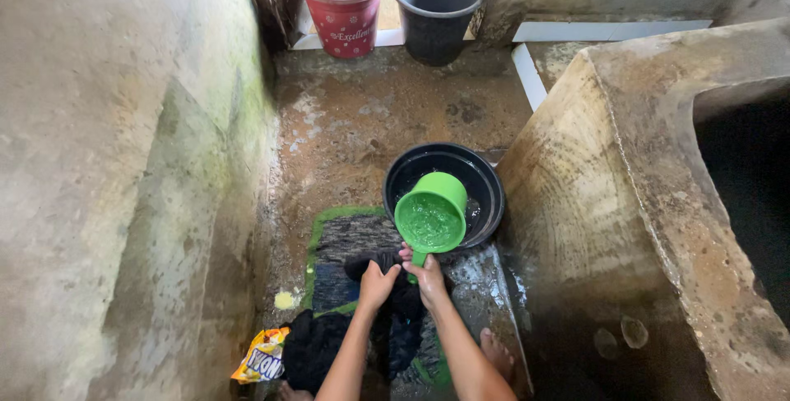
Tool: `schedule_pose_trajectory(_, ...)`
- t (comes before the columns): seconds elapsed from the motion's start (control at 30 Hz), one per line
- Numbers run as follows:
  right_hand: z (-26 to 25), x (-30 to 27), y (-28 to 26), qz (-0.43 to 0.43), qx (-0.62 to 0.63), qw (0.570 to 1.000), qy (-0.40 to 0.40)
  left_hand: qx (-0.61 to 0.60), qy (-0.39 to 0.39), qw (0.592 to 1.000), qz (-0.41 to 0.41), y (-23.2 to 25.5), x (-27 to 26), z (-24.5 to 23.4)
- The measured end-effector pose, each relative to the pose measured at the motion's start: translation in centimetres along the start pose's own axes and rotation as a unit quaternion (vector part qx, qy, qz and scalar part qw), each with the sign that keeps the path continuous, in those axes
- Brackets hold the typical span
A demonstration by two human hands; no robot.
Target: The person washes a dark-colored t-shirt by hand in a concrete wash area. They use a bar of soap to scrub the garment on a mat, then rinse it with water from a green scoop. The person scrubs the mat itself at the end.
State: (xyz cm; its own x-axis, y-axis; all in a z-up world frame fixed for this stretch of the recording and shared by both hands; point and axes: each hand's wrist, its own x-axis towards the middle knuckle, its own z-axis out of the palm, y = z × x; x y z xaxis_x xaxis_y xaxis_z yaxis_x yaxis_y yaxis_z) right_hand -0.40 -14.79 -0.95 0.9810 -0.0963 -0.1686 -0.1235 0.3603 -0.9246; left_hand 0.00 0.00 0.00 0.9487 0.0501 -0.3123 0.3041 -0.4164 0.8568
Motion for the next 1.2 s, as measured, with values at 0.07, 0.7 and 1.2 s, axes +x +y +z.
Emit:
schedule_pose_trajectory(0.07,0.5,-0.9,0.9,-0.014,0.049,0.999,0.013,0.072,-0.023,0.997,-0.023,-1.3,0.1,1.5)
schedule_pose_trajectory(0.7,-1.8,-5.2,5.5,0.014,-0.502,0.858,0.111,0.18,0.12,0.976,-0.037,-7.2,-2.2,1.1)
schedule_pose_trajectory(1.2,-2.7,-4.5,1.5,0.089,-0.392,0.911,-0.095,0.04,0.109,0.988,0.099,-0.2,-7.0,-3.8)
